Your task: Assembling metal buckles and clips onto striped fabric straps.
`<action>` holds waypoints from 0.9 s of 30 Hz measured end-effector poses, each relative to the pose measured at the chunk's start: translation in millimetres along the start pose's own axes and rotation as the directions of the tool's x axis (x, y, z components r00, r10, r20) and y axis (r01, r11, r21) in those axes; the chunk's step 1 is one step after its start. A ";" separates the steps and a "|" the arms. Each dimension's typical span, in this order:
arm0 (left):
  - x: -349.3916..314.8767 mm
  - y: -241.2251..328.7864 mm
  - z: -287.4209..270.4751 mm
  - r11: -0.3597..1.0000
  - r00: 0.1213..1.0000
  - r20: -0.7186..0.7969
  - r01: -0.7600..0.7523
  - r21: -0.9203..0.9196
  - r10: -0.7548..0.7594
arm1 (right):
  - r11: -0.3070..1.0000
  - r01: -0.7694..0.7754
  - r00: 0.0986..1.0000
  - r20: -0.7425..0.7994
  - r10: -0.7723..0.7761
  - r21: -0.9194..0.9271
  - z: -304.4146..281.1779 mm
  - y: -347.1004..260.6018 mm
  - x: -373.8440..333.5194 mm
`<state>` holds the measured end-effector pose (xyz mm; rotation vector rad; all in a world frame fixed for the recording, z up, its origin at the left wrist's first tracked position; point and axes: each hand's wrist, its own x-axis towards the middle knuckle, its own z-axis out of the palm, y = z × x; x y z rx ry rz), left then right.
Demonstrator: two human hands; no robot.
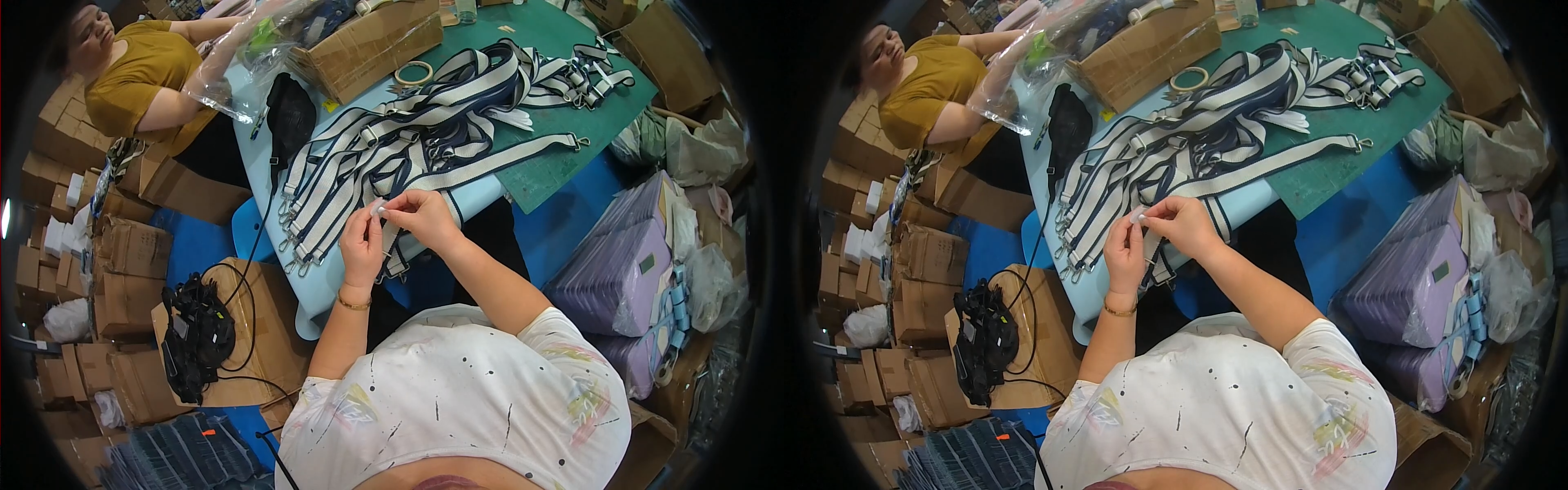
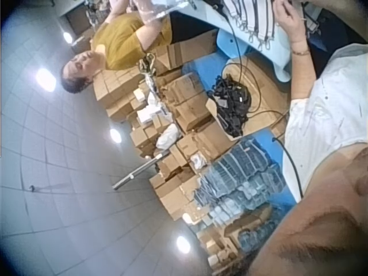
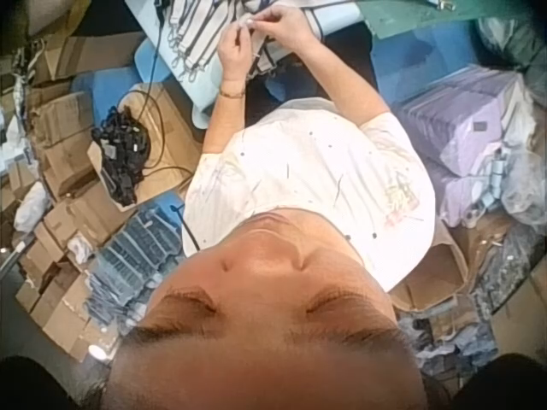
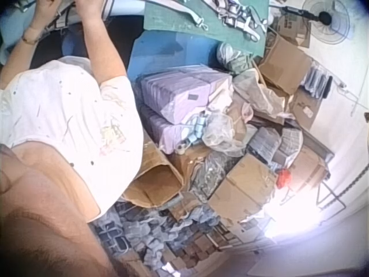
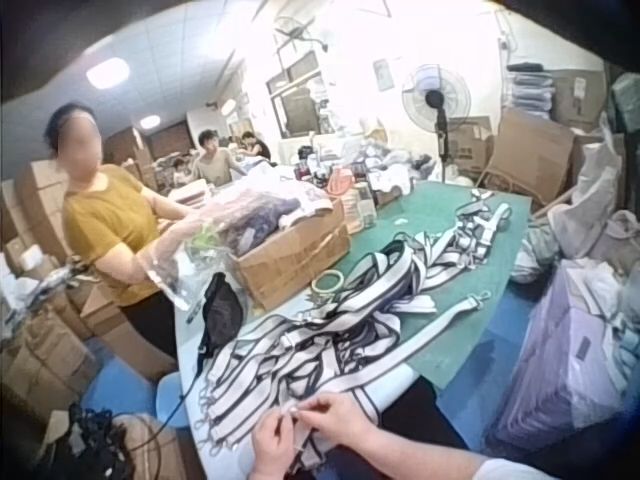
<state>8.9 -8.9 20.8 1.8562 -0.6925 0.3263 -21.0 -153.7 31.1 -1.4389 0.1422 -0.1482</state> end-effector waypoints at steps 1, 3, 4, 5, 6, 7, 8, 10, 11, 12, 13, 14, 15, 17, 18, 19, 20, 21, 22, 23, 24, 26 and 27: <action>0.1 1.1 0.1 1.000 1.000 0.002 0.000 -0.001 0.000 | 1.000 0.000 1.000 -0.002 0.000 0.000 -0.4 -0.4 0.0; 0.8 5.1 -0.2 0.999 1.000 0.004 -0.009 0.038 0.009 | 0.998 0.007 1.000 -0.008 -0.007 -0.070 -1.1 -1.8 -0.3; 0.9 6.2 -0.5 0.999 1.000 0.005 -0.009 0.038 0.009 | 0.998 0.007 1.000 -0.009 -0.008 -0.070 -1.2 -1.7 -0.3; 1.1 7.0 -0.8 0.998 0.999 -0.005 -0.032 0.052 0.032 | 0.996 0.003 1.000 -0.003 -0.003 -0.085 -1.4 -1.3 -0.2; 1.2 7.3 -0.9 0.996 0.998 -0.014 -0.054 0.065 0.056 | 0.995 -0.001 1.000 0.002 0.001 -0.099 -1.6 -0.8 -0.1; 1.6 6.7 -0.9 0.996 0.998 -0.014 -0.055 0.065 0.056 | 0.995 -0.001 1.000 0.002 0.001 -0.099 -1.4 -0.5 -0.1; 2.3 5.5 -0.8 0.990 0.994 -0.030 -0.105 0.094 0.109 | 0.990 0.014 1.000 -0.002 -0.014 -0.138 -1.0 -0.2 -0.2; 2.5 4.1 -0.5 0.980 0.986 -0.043 -0.156 0.124 0.162 | 0.984 0.028 1.000 -0.006 -0.029 -0.176 -0.5 1.0 -0.2; 2.4 3.8 -0.3 0.978 0.984 -0.044 -0.165 0.126 0.171 | 0.985 0.033 0.999 -0.007 -0.035 -0.171 -0.3 1.9 -0.1; 2.4 3.8 -0.1 0.977 0.983 -0.044 -0.173 0.127 0.180 | 0.986 0.039 0.999 -0.008 -0.041 -0.165 -0.3 2.5 0.0; 2.2 4.6 0.0 0.976 0.983 -0.042 -0.174 0.127 0.181 | 0.986 0.039 0.999 -0.009 -0.041 -0.164 -0.4 3.0 0.0; 1.7 6.3 -0.2 0.977 0.983 -0.043 -0.172 0.126 0.178 | 0.988 0.022 1.000 -0.013 -0.024 -0.155 -0.7 3.4 0.0; 1.1 7.3 -0.4 0.978 0.983 -0.044 -0.170 0.124 0.176 | 0.989 0.006 1.000 -0.016 -0.008 -0.147 -1.0 3.9 0.2; -1.3 7.1 -0.9 0.981 0.987 -0.043 -0.147 0.125 0.154 | 0.988 0.009 1.000 -0.016 -0.012 -0.151 -1.9 6.9 1.6; -2.5 6.5 -0.9 0.984 0.990 -0.044 -0.125 0.127 0.131 | 0.988 0.014 1.000 -0.014 -0.016 -0.156 -2.6 7.7 2.2; -4.6 4.4 0.2 0.984 0.990 -0.044 -0.125 0.128 0.132 | 0.988 0.014 1.000 -0.014 -0.017 -0.156 -2.9 6.9 2.5; -7.1 1.9 2.6 0.986 0.987 -0.072 -0.135 0.096 0.142 | 0.988 -0.008 1.000 0.007 0.010 -0.151 -3.4 5.0 2.4; -8.8 0.6 4.0 0.987 0.983 -0.101 -0.145 0.064 0.151 | 0.989 -0.031 0.999 0.027 0.035 -0.147 -4.1 2.8 2.3; -9.0 1.6 4.6 0.987 0.983 -0.099 -0.146 0.063 0.152 | 0.989 -0.031 0.999 0.025 0.035 -0.146 -5.6 1.2 2.0; -8.8 3.2 4.8 0.979 0.978 -0.096 -0.177 0.100 0.186 | 0.993 -0.056 0.997 0.052 0.061 -0.101 -7.2 -0.8 1.7; -8.4 4.2 5.0 0.969 0.971 -0.091 -0.207 0.136 0.221 | 0.995 -0.081 0.993 0.080 0.085 -0.056 -8.2 -3.1 1.2; -7.2 4.3 4.4 0.955 0.963 -0.082 -0.240 0.172 0.257 | 0.994 -0.099 0.992 0.074 0.102 -0.039 -7.8 -10.7 -2.2; -6.8 4.3 4.2 0.940 0.954 -0.072 -0.272 0.208 0.292 | 0.993 -0.118 0.990 0.070 0.120 -0.022 -7.3 -12.5 -3.6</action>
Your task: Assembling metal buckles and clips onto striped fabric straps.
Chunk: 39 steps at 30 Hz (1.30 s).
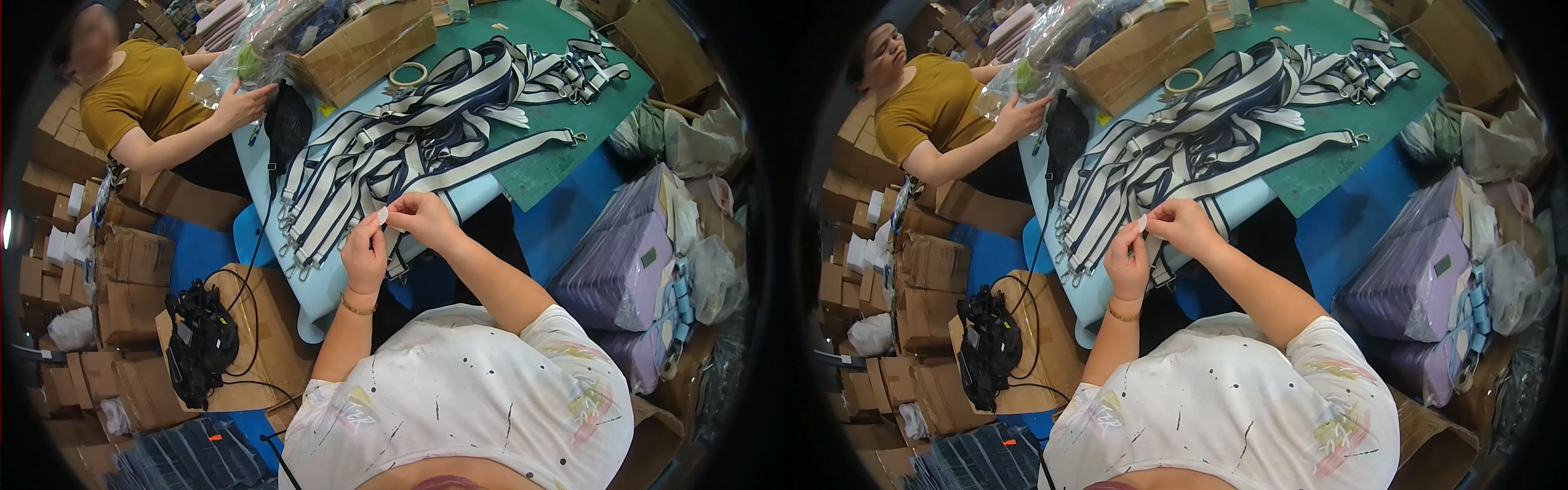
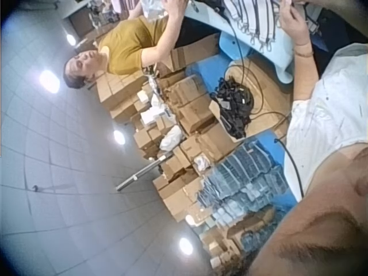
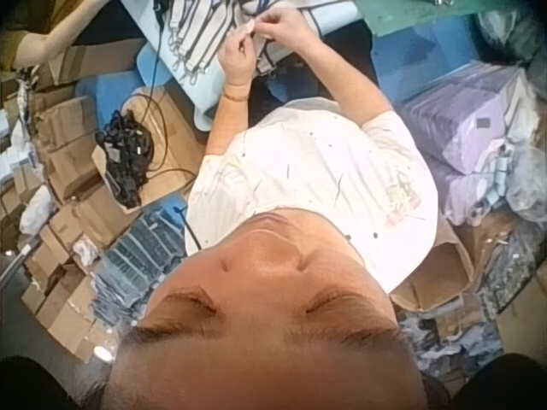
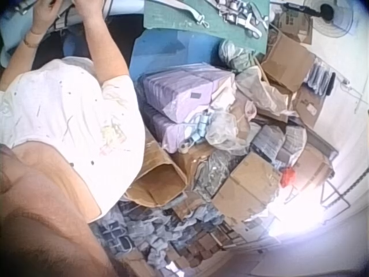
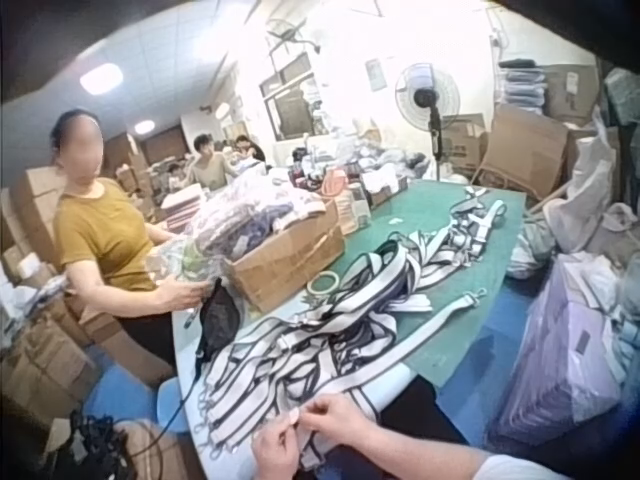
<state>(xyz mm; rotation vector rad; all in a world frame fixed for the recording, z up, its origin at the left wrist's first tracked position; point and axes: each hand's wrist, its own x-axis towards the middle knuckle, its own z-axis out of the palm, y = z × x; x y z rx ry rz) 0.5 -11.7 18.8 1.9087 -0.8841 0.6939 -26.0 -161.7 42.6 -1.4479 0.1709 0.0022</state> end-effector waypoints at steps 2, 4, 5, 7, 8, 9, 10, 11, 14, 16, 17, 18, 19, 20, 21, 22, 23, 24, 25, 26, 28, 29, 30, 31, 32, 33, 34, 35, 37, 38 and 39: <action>-2.3 -1.9 1.1 1.000 1.000 0.003 0.017 -0.012 -0.017 | 0.999 0.002 1.000 0.014 -0.003 0.044 -0.6 2.2 -0.7; -3.7 -3.6 1.7 0.999 0.999 0.006 0.035 -0.024 -0.035 | 0.996 0.003 1.000 0.028 -0.005 0.088 -1.1 4.4 -1.0; -3.9 -4.4 1.7 0.999 1.000 0.012 0.026 -0.021 -0.026 | 0.994 0.022 0.999 0.036 -0.026 0.110 -1.3 5.2 -1.1; -2.7 -4.4 1.9 1.000 1.000 0.019 0.017 -0.019 -0.017 | 0.990 0.041 0.998 0.043 -0.047 0.131 -0.4 11.3 -0.4; -1.0 -3.3 1.9 1.000 1.000 0.022 0.003 -0.013 -0.002 | 0.987 0.113 0.993 0.002 -0.114 0.111 1.6 18.7 1.3; 0.1 -2.6 2.3 1.000 1.000 0.026 -0.012 -0.007 0.012 | 0.979 0.184 0.983 -0.036 -0.181 0.087 2.7 23.1 1.5; -0.4 -3.7 2.2 1.000 1.000 0.024 -0.012 -0.006 0.012 | 0.979 0.184 0.983 -0.035 -0.181 0.087 4.2 23.4 0.3; -1.6 -5.1 2.3 1.000 1.000 0.030 -0.009 -0.007 0.009 | 0.982 0.182 0.982 -0.059 -0.179 0.051 5.6 23.5 -1.1; -0.7 -5.0 2.2 1.000 0.999 0.036 -0.013 0.001 0.013 | 0.984 0.160 0.987 -0.042 -0.157 0.079 2.7 23.6 0.3; -0.3 -5.0 1.9 1.000 0.999 0.034 -0.020 0.011 0.020 | 0.980 0.139 0.990 0.003 -0.141 0.141 0.3 22.4 -0.4; -0.6 -5.5 1.5 0.999 0.999 0.023 -0.025 0.031 0.024 | 0.980 0.130 0.991 0.020 -0.135 0.149 0.2 20.0 -2.3; -0.6 -5.8 1.0 0.998 1.000 0.013 -0.029 0.052 0.029 | 0.980 0.121 0.991 0.037 -0.129 0.158 0.8 18.6 -3.4; -0.7 -5.3 1.7 0.998 0.999 0.013 -0.029 0.051 0.029 | 0.980 0.121 0.991 0.036 -0.128 0.157 0.6 20.6 -3.6; -0.4 -4.5 2.3 0.998 0.999 0.016 -0.043 0.043 0.042 | 0.983 0.148 0.989 0.011 -0.150 0.107 0.5 24.1 -3.1; -0.3 -3.8 2.9 0.998 0.998 0.018 -0.056 0.036 0.055 | 0.983 0.173 0.985 -0.014 -0.172 0.056 0.1 26.7 -2.6; -0.2 -3.9 2.9 0.998 0.998 0.019 -0.057 0.036 0.056 | 0.983 0.173 0.985 -0.014 -0.173 0.057 -0.1 27.6 -1.3; -0.1 -3.8 3.0 0.998 0.998 0.028 -0.057 0.041 0.055 | 0.975 0.160 0.987 -0.010 -0.160 0.153 -1.3 28.1 0.3; -0.1 -3.7 3.1 0.997 0.998 0.038 -0.057 0.047 0.055 | 0.958 0.145 0.989 -0.005 -0.148 0.248 -2.9 28.1 1.9; -1.6 -3.7 2.1 0.997 0.998 0.039 -0.056 0.050 0.054 | 0.957 0.144 0.989 -0.003 -0.148 0.250 -3.7 26.2 2.0; -3.6 -4.4 1.5 0.999 0.999 0.046 -0.022 0.023 0.021 | 0.955 0.100 0.993 0.038 -0.115 0.280 -5.1 22.5 1.7; -4.9 -3.9 1.0 1.000 0.998 0.056 0.012 -0.005 -0.011 | 0.950 0.055 0.994 0.077 -0.083 0.308 -11.3 16.6 2.9; -4.4 -2.9 1.1 1.000 0.998 0.060 -0.012 0.000 0.012 | 0.954 -0.012 0.993 0.118 -0.024 0.299 -16.1 14.4 4.6; -4.4 -2.4 1.4 0.999 0.997 0.064 -0.035 0.005 0.035 | 0.955 -0.079 0.987 0.159 0.034 0.287 -19.8 13.5 6.2; -3.9 -2.3 1.8 0.999 0.997 0.066 -0.037 0.005 0.037 | 0.954 -0.078 0.987 0.158 0.033 0.289 -21.9 13.3 7.6; -3.6 -2.5 2.4 0.997 0.996 0.058 -0.075 0.018 0.074 | 0.949 -0.106 0.984 0.166 0.058 0.298 -23.5 13.8 9.0; -3.4 -2.7 2.7 0.993 0.993 0.051 -0.112 0.032 0.111 | 0.942 -0.135 0.981 0.175 0.083 0.306 -24.1 14.6 9.9; -3.7 -2.8 3.3 0.993 0.992 0.053 -0.113 0.030 0.112 | 0.942 -0.134 0.981 0.172 0.084 0.308 -22.1 16.9 9.1; -4.2 -3.1 3.4 0.992 0.991 0.058 -0.120 0.047 0.118 | 0.938 -0.059 0.992 0.124 0.018 0.341 -17.1 19.7 7.3; -5.0 -4.2 3.5 0.990 0.990 0.064 -0.128 0.065 0.124 | 0.928 0.017 0.996 0.074 -0.048 0.371 -8.5 21.6 2.9; -5.3 -5.3 3.7 0.994 0.995 0.053 -0.092 0.061 0.089 | 0.954 0.110 0.992 0.021 -0.121 0.279 -4.6 21.5 0.6; -5.4 -5.5 3.2 0.997 0.998 0.042 -0.056 0.056 0.054 | 0.963 0.199 0.980 -0.025 -0.198 0.180 -2.4 21.1 -1.4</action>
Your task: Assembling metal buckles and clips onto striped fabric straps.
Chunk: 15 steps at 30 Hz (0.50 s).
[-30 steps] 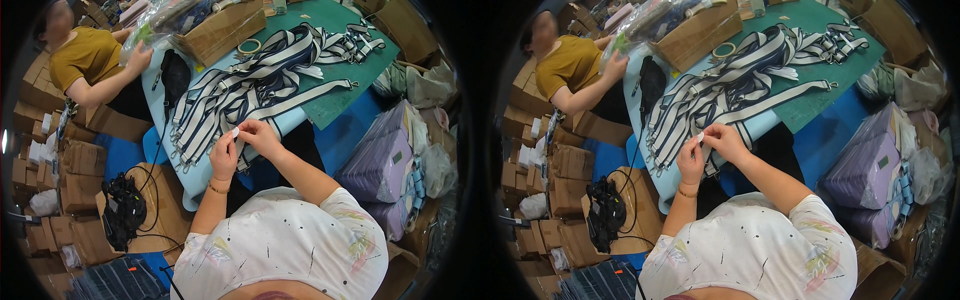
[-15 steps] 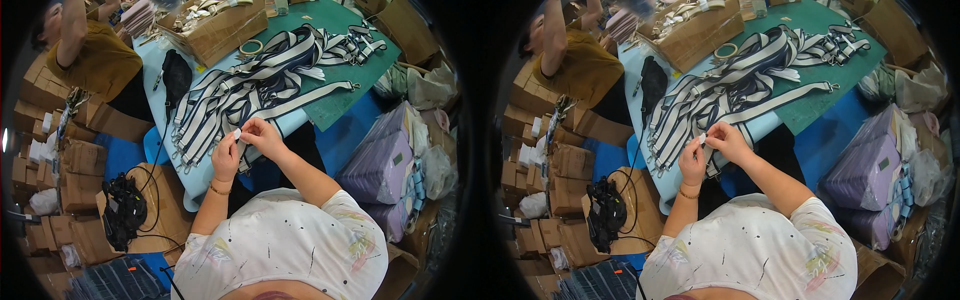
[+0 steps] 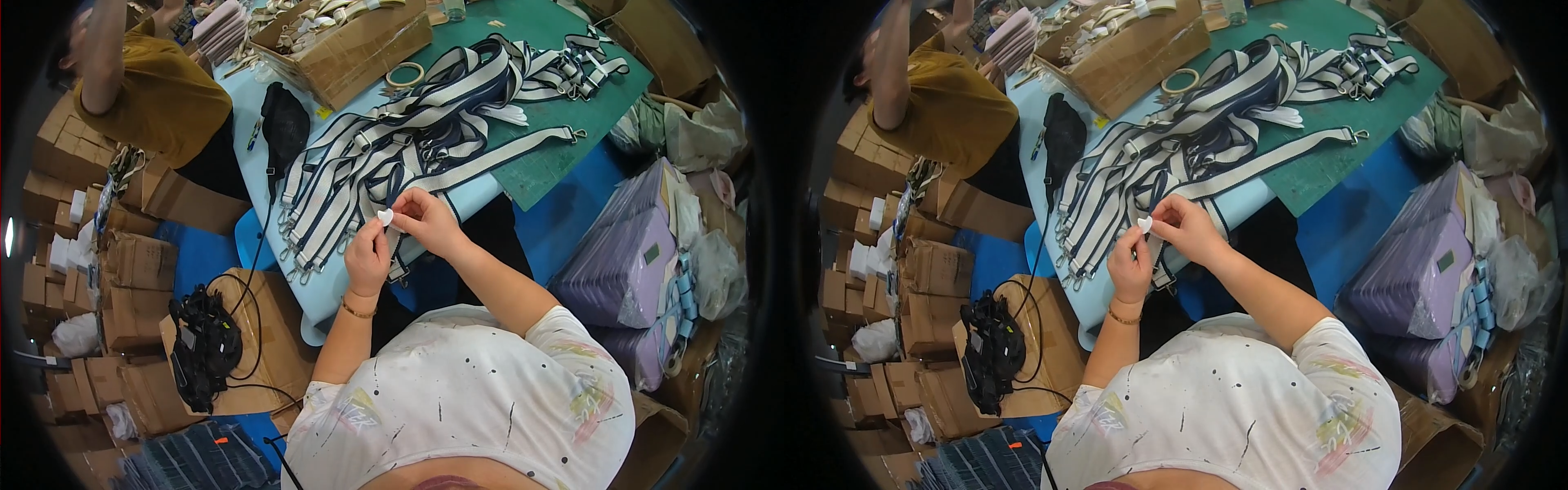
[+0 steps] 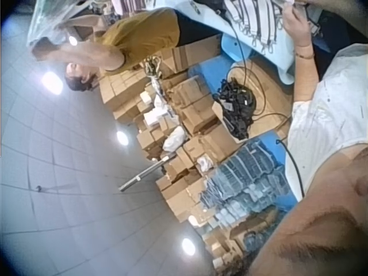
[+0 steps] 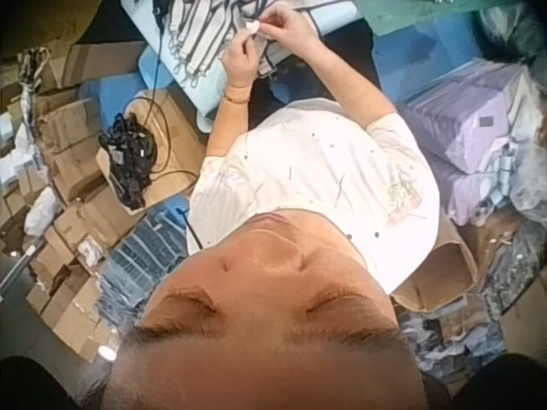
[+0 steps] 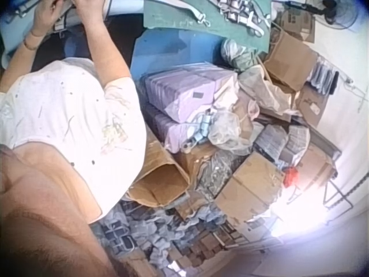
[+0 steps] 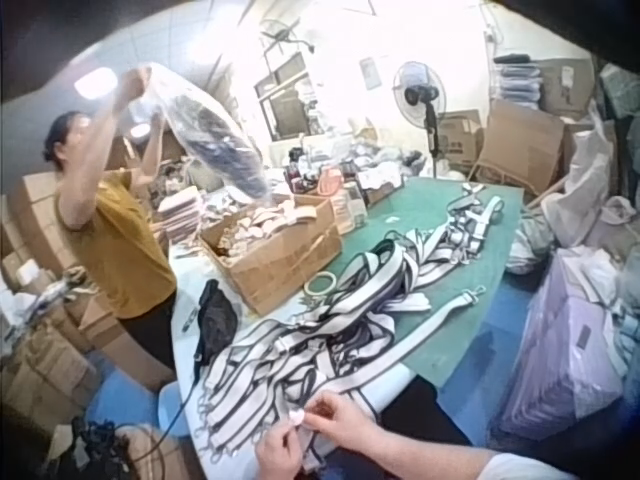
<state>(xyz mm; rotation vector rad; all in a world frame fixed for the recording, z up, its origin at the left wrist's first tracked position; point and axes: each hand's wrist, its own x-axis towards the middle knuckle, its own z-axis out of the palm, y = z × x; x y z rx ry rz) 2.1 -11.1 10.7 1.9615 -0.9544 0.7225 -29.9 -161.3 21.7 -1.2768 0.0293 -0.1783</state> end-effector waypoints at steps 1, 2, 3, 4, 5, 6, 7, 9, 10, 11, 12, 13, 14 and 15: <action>-0.5 -0.1 -3.1 1.000 1.000 -0.003 0.002 0.006 -0.002 | 0.966 0.021 0.999 -0.024 -0.028 -0.257 2.3 -16.6 -4.6; 1.2 -0.1 -0.9 1.000 1.000 0.013 -0.001 0.002 0.001 | 0.967 0.015 0.999 -0.033 -0.025 -0.254 -1.9 -21.0 -2.6; 2.5 -0.6 1.4 1.000 1.000 0.029 -0.004 -0.001 0.004 | 0.813 0.236 0.959 -0.006 -0.283 -0.532 -7.3 -23.9 3.0; 1.6 -0.9 1.0 1.000 1.000 0.030 -0.008 -0.004 0.008 | 0.528 0.402 0.857 0.103 -0.505 -0.748 -9.9 -30.1 6.1; -0.2 -2.5 0.7 0.999 0.999 0.031 -0.029 0.028 0.028 | 0.491 0.461 0.838 0.182 -0.514 -0.740 -9.0 -39.3 9.2; -1.1 -2.8 0.2 0.997 0.998 0.034 -0.051 0.060 0.049 | 0.489 0.459 0.837 0.178 -0.517 -0.741 -8.7 -45.7 12.2; 0.1 -1.6 -0.1 0.997 0.998 0.034 -0.057 0.058 0.055 | 0.479 0.477 0.864 0.293 -0.409 -0.737 -8.8 -51.6 16.5; 2.2 2.0 -0.8 0.999 0.999 0.025 -0.035 0.032 0.035 | 0.463 0.529 0.849 0.449 -0.278 -0.712 -9.9 -60.9 25.4; 1.4 2.0 -1.0 0.999 0.999 0.024 -0.040 0.034 0.039 | 0.461 0.531 0.847 0.449 -0.283 -0.711 -9.5 -64.5 29.1; 0.0 1.1 -0.9 0.999 0.999 0.032 -0.031 0.026 0.030 | 0.487 0.510 0.855 0.478 -0.200 -0.709 -8.8 -67.7 32.4; -0.7 0.8 -1.3 1.000 0.999 0.039 -0.021 0.019 0.020 | 0.511 0.487 0.856 0.505 -0.115 -0.708 -8.5 -69.7 35.2; 0.1 1.4 -1.1 0.999 0.999 0.041 -0.028 0.018 0.027 | 0.510 0.488 0.857 0.502 -0.122 -0.709 -9.6 -70.1 37.8; 0.9 2.1 -0.9 0.999 0.998 0.048 -0.030 0.023 0.028 | 0.638 0.398 0.875 0.482 -0.048 -0.659 -10.8 -69.0 40.4; 1.7 2.3 -1.0 0.999 0.998 0.055 -0.031 0.029 0.030 | 0.748 0.293 0.882 0.470 0.029 -0.595 -12.0 -66.7 43.1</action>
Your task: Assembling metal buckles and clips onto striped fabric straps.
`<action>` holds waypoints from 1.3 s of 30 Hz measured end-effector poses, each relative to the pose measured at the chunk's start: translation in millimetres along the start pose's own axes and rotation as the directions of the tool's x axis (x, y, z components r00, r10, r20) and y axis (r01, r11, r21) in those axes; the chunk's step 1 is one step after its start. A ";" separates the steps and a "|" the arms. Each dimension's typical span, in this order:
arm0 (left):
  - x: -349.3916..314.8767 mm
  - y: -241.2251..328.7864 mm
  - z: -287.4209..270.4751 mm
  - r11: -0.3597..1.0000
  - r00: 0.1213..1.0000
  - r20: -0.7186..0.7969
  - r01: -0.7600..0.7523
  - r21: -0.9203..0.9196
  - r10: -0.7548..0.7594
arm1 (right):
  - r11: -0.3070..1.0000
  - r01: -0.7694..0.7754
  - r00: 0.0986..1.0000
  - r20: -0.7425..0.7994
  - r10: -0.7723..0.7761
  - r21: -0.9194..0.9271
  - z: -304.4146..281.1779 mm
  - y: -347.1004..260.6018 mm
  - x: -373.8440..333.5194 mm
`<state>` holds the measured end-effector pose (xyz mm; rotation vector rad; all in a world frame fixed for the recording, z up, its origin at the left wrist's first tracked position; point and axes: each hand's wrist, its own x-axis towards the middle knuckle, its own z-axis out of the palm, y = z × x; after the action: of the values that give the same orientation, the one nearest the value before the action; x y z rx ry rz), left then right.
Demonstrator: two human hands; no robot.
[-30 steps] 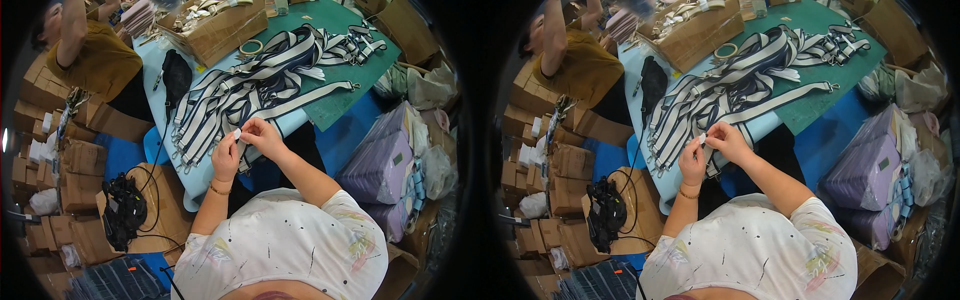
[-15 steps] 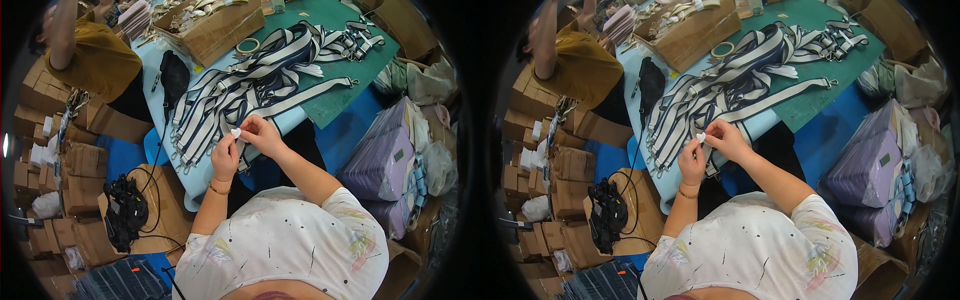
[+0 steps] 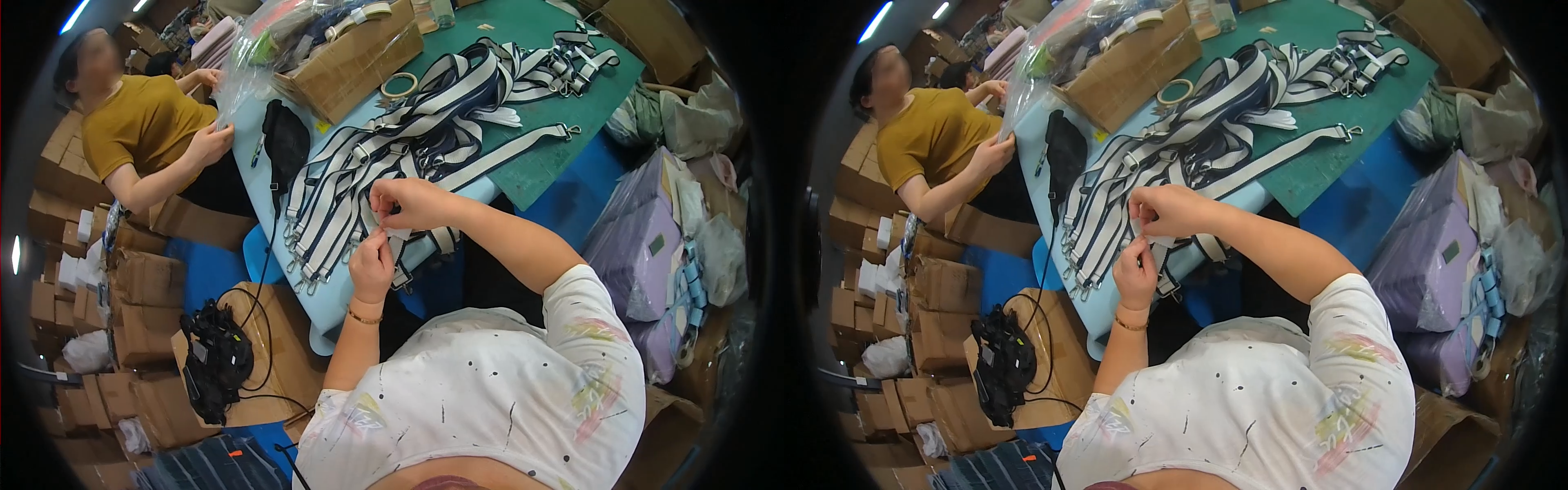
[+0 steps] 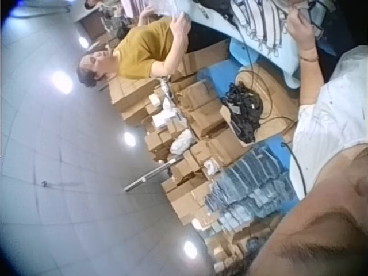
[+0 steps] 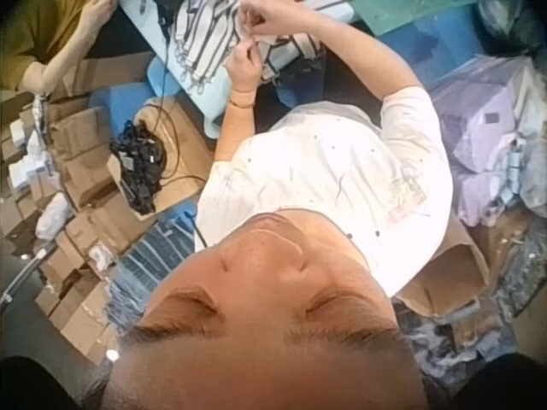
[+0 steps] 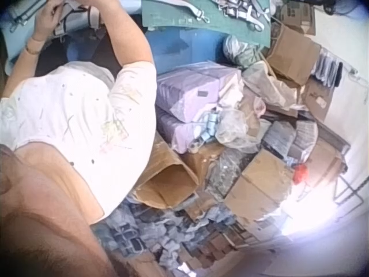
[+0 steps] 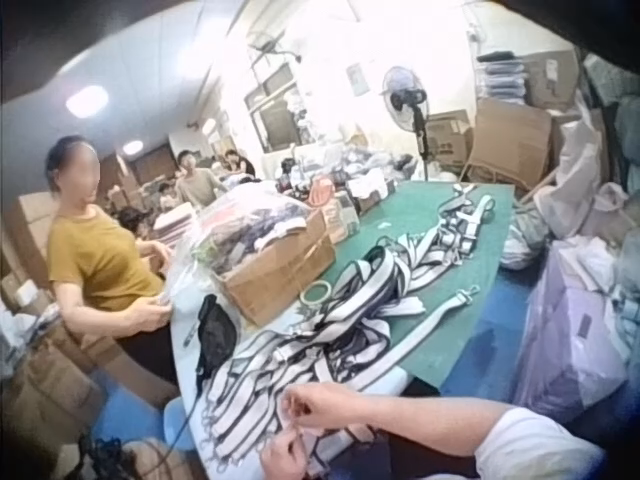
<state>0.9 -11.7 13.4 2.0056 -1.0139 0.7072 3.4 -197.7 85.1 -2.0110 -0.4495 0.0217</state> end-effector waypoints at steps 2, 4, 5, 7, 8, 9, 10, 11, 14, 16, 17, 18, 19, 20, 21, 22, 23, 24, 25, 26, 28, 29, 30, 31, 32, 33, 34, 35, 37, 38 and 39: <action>-0.2 -4.0 1.2 1.000 1.000 -0.005 -0.006 -0.006 0.006 | 0.981 0.035 0.999 0.008 -0.037 0.190 6.0 20.2 5.8; -2.1 -6.5 1.2 0.990 0.996 -0.017 0.087 -0.110 -0.090 | 0.926 0.068 0.997 0.013 -0.079 0.371 12.6 36.2 12.4; -3.3 -7.5 0.9 0.991 0.996 -0.016 0.080 -0.109 -0.083 | 0.887 0.054 0.995 0.049 -0.086 0.459 14.9 41.5 15.6; -3.4 -9.5 -0.2 0.985 0.991 0.013 0.134 -0.106 -0.134 | 0.839 0.041 0.991 0.083 -0.102 0.543 18.0 45.3 19.3; -1.8 -9.2 -0.2 0.999 0.999 -0.014 0.048 0.008 -0.048 | 0.847 0.053 0.996 0.031 -0.082 0.529 21.4 43.0 19.5; -1.9 -7.8 0.0 0.996 1.000 0.003 0.009 0.090 -0.010 | 0.855 0.063 0.998 -0.021 -0.061 0.515 23.7 41.3 20.1; -2.9 -5.4 0.9 0.985 0.999 0.025 -0.031 0.169 0.027 | 0.904 0.049 0.998 -0.044 -0.033 0.424 24.5 41.1 20.3; -0.8 -3.8 3.4 0.972 0.999 0.012 -0.052 0.231 0.051 | 0.903 0.051 0.998 -0.046 -0.035 0.426 24.8 41.2 20.6; 2.1 -1.6 2.0 0.963 0.995 0.081 -0.078 0.259 0.058 | 0.896 0.065 0.996 -0.090 -0.029 0.440 21.7 44.6 20.3; 2.3 7.2 2.0 0.970 0.973 0.059 0.228 -0.088 -0.223 | 0.762 0.021 0.999 0.018 -0.043 0.647 13.5 50.9 22.0; 4.2 11.9 1.1 0.768 0.868 0.134 0.488 -0.414 -0.479 | 0.757 -0.007 0.998 0.055 -0.038 0.653 11.1 55.4 23.6; 10.9 12.6 -0.2 0.519 0.808 0.255 0.547 -0.656 -0.531 | 0.756 -0.006 0.998 0.052 -0.036 0.654 10.5 58.7 24.7; 9.0 3.6 -2.9 0.334 0.720 0.356 0.625 -0.705 -0.596 | 0.752 -0.007 0.996 0.070 -0.053 0.659 11.4 59.7 26.5; 8.2 -5.7 -5.8 0.131 0.620 0.464 0.676 -0.725 -0.632 | 0.748 -0.009 0.994 0.090 -0.067 0.664 11.8 60.4 27.1; 8.8 -14.3 -8.0 0.056 0.591 0.547 0.708 -0.704 -0.593 | 0.747 -0.012 0.993 0.093 -0.067 0.665 11.3 60.2 26.8; 10.7 -19.6 -9.3 0.054 0.588 0.546 0.708 -0.704 -0.596 | 0.736 0.003 0.991 0.095 -0.091 0.677 10.1 58.4 26.2; 12.4 -24.2 -10.1 0.048 0.596 0.588 0.723 -0.689 -0.547 | 0.726 0.018 0.989 0.096 -0.115 0.688 8.8 56.6 25.7; 13.6 -28.2 -10.5 0.044 0.601 0.627 0.738 -0.673 -0.496 | 0.725 0.014 0.988 0.100 -0.115 0.689 7.5 54.7 25.6; 16.3 -29.8 -10.7 0.042 0.602 0.647 0.747 -0.664 -0.468 | 0.710 -0.002 0.982 0.137 -0.133 0.704 6.3 52.5 25.3; 18.4 -29.9 -11.2 0.041 0.599 0.649 0.749 -0.662 -0.468 | 0.696 -0.019 0.973 0.174 -0.152 0.718 5.9 51.6 25.3; 23.2 -27.9 -12.4 0.141 0.644 0.655 0.747 -0.649 -0.395 | 0.706 -0.024 0.965 0.201 -0.168 0.708 8.0 55.2 27.9; 23.2 -28.7 -12.1 0.141 0.642 0.658 0.749 -0.647 -0.393 | 0.718 -0.028 0.956 0.229 -0.184 0.696 8.9 57.1 28.8; 22.6 -29.7 -11.8 0.243 0.665 0.638 0.742 -0.625 -0.389 | 0.717 -0.027 0.957 0.225 -0.183 0.697 10.1 58.3 28.7; 23.3 -30.1 -11.0 0.342 0.688 0.618 0.726 -0.597 -0.381 | 0.726 -0.022 0.957 0.223 -0.183 0.687 11.2 59.5 28.5; 23.6 -29.2 -10.3 0.343 0.687 0.621 0.727 -0.595 -0.378 | 0.735 -0.017 0.958 0.221 -0.182 0.677 11.8 60.3 28.1; 24.1 -27.4 -9.8 0.346 0.690 0.617 0.723 -0.597 -0.378 | 0.735 -0.015 0.959 0.217 -0.181 0.678 11.7 60.6 27.4; 23.7 -25.4 -9.9 0.348 0.693 0.611 0.720 -0.600 -0.381 | 0.722 -0.008 0.960 0.206 -0.187 0.692 12.2 60.1 26.0; 23.1 -25.5 -9.5 0.349 0.692 0.613 0.721 -0.598 -0.381 | 0.708 -0.001 0.961 0.195 -0.194 0.706 12.6 59.4 24.7; 22.9 -26.9 -8.7 0.338 0.679 0.627 0.734 -0.589 -0.382 | 0.743 0.017 0.967 0.177 -0.181 0.669 11.5 55.9 22.9; 23.0 -26.3 -8.6 0.340 0.679 0.628 0.735 -0.587 -0.380 | 0.778 0.033 0.972 0.160 -0.170 0.627 11.3 54.2 22.5; 22.5 -25.2 -8.6 0.315 0.669 0.624 0.742 -0.591 -0.404 | 0.777 0.035 0.973 0.157 -0.171 0.628 13.0 52.2 22.0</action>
<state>32.8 -4.0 25.2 1.4326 -0.5062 -0.5528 37.0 -200.3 37.8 -1.3246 -0.5953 0.2811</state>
